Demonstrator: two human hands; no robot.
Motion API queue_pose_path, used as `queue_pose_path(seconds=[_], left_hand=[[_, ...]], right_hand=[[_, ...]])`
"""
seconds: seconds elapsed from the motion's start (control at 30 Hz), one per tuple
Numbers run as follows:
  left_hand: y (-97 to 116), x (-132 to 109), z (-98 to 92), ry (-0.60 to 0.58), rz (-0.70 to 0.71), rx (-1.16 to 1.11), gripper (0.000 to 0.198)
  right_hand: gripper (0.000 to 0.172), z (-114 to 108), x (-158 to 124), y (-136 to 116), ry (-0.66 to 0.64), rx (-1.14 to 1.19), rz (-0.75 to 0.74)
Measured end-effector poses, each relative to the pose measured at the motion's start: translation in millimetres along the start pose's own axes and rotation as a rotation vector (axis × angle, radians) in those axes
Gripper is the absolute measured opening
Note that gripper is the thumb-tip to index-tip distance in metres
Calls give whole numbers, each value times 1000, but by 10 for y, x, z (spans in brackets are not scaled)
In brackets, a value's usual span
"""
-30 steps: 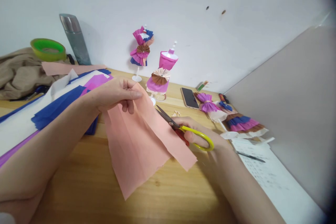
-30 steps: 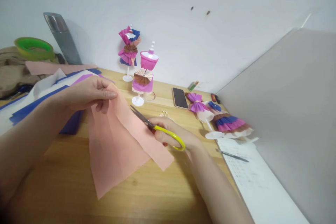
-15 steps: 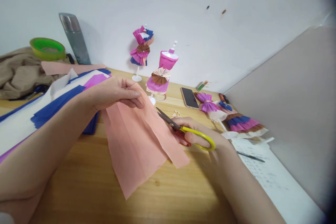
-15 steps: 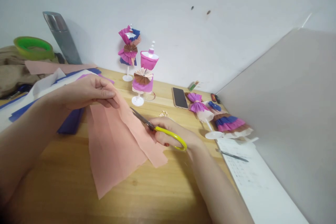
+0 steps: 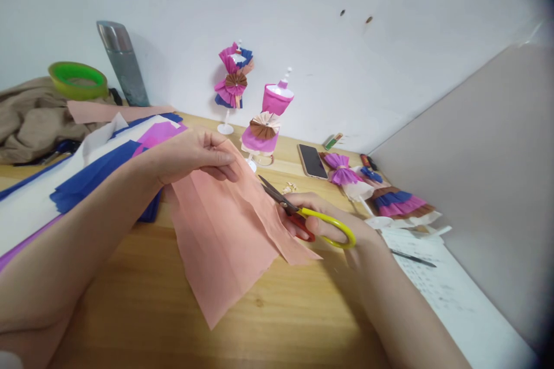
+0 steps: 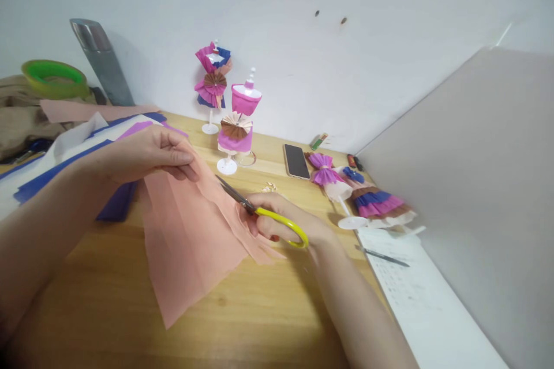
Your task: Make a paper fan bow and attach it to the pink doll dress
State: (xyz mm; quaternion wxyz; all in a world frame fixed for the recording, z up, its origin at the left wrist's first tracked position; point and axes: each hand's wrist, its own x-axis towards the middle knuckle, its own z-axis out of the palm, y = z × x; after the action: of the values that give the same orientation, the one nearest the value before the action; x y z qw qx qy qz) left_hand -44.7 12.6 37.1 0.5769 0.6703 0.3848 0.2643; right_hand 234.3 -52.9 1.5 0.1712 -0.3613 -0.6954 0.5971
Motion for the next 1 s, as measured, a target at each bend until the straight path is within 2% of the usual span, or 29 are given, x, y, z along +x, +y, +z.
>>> queue_pose_path(seconds=[0.23, 0.5, 0.77, 1.0], left_hand=[[-16, 8, 18, -34, 23, 36, 18], [-29, 12, -18, -12, 23, 23, 14], [-18, -5, -37, -2, 13, 16, 17], [-25, 0, -6, -11, 9, -14, 15]], right_hand=[[39, 56, 26, 2, 24, 31, -29], [56, 5, 55, 179, 64, 83, -75], [49, 26, 57, 159, 107, 100, 8], [39, 49, 45, 44, 71, 40, 50]])
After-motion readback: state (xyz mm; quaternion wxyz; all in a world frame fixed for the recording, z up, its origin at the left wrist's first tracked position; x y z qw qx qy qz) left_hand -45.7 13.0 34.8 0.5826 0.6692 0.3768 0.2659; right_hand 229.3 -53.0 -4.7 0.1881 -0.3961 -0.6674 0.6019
